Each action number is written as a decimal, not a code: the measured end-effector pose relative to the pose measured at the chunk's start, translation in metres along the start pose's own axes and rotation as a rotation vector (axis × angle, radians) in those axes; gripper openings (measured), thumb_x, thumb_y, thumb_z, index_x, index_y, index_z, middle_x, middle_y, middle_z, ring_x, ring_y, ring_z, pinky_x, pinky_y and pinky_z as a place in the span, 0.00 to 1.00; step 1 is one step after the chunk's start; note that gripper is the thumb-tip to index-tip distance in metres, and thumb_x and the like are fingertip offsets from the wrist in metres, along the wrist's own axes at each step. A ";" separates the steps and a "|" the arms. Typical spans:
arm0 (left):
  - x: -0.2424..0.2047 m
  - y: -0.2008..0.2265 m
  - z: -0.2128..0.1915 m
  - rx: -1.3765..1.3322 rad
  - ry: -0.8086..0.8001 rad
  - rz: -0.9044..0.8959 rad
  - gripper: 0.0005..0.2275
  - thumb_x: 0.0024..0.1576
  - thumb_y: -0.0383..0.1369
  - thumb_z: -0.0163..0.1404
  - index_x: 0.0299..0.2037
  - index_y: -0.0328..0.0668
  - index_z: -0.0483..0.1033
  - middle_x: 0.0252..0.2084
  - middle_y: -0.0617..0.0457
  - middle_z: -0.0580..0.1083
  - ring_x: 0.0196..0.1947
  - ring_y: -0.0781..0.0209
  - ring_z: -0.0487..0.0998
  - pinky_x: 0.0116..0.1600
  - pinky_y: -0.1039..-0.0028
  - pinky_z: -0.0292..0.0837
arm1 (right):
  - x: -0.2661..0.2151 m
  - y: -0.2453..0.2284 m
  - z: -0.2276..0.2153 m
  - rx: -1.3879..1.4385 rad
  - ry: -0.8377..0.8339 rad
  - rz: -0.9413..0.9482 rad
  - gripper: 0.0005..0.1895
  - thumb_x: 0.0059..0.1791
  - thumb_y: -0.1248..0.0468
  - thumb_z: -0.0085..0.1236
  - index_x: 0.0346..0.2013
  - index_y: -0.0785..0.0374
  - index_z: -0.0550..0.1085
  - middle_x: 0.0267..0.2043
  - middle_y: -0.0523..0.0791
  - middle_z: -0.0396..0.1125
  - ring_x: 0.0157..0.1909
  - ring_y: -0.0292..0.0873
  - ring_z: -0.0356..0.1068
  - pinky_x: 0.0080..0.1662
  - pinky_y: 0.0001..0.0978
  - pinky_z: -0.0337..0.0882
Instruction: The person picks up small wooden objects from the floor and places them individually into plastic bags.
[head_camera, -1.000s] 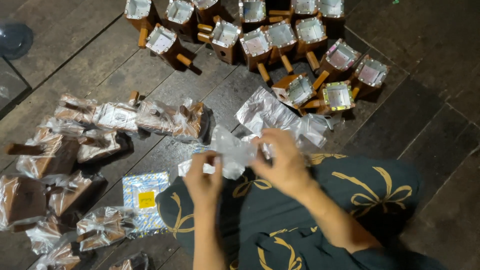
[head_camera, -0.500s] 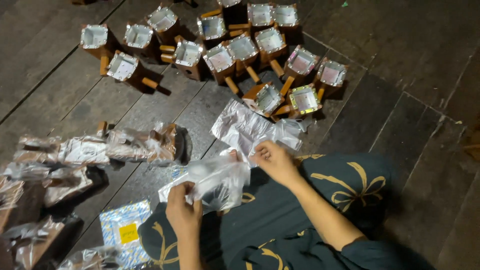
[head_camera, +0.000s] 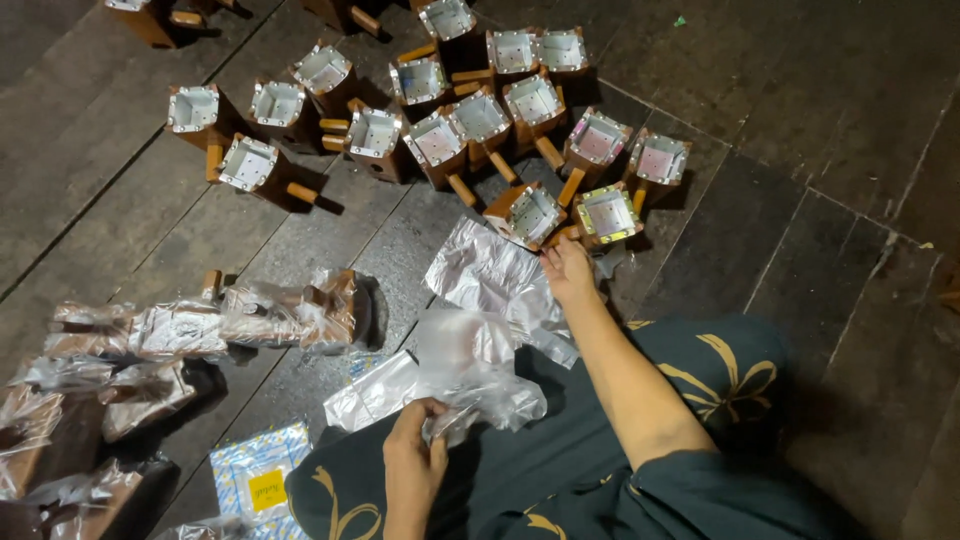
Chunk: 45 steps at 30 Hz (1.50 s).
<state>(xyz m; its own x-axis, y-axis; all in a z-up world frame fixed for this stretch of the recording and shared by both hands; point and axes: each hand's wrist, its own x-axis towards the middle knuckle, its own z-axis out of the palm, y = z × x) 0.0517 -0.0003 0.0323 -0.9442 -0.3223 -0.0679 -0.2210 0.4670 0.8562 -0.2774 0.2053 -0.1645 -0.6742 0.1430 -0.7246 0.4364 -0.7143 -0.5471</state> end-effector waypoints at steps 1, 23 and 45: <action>0.001 0.001 -0.001 0.000 0.000 -0.004 0.13 0.45 0.22 0.45 0.38 0.48 0.75 0.37 0.58 0.79 0.27 0.60 0.72 0.35 0.74 0.65 | -0.017 -0.005 0.004 -0.003 0.001 0.003 0.25 0.51 0.65 0.57 0.63 0.62 0.65 0.72 0.54 0.55 0.76 0.54 0.54 0.69 0.44 0.63; 0.027 0.031 0.007 -0.103 0.250 0.083 0.07 0.56 0.27 0.47 0.36 0.43 0.81 0.36 0.52 0.78 0.29 0.57 0.76 0.34 0.69 0.68 | -0.190 -0.071 -0.089 -0.642 -0.408 -0.158 0.06 0.48 0.74 0.58 0.37 0.66 0.70 0.24 0.44 0.61 0.22 0.36 0.60 0.24 0.25 0.60; 0.028 0.064 -0.033 0.103 0.127 0.430 0.11 0.51 0.25 0.58 0.43 0.51 0.82 0.35 0.55 0.79 0.37 0.50 0.79 0.44 0.65 0.75 | -0.298 -0.079 -0.033 -1.634 -1.068 -0.385 0.38 0.45 0.58 0.66 0.69 0.56 0.65 0.40 0.53 0.80 0.40 0.50 0.80 0.43 0.47 0.75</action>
<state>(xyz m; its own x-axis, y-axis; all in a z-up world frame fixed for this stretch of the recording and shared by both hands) 0.0190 -0.0065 0.1023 -0.9195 -0.1761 0.3514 0.1556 0.6580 0.7368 -0.0914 0.2421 0.0807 -0.5970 -0.7284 -0.3361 -0.1781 0.5288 -0.8298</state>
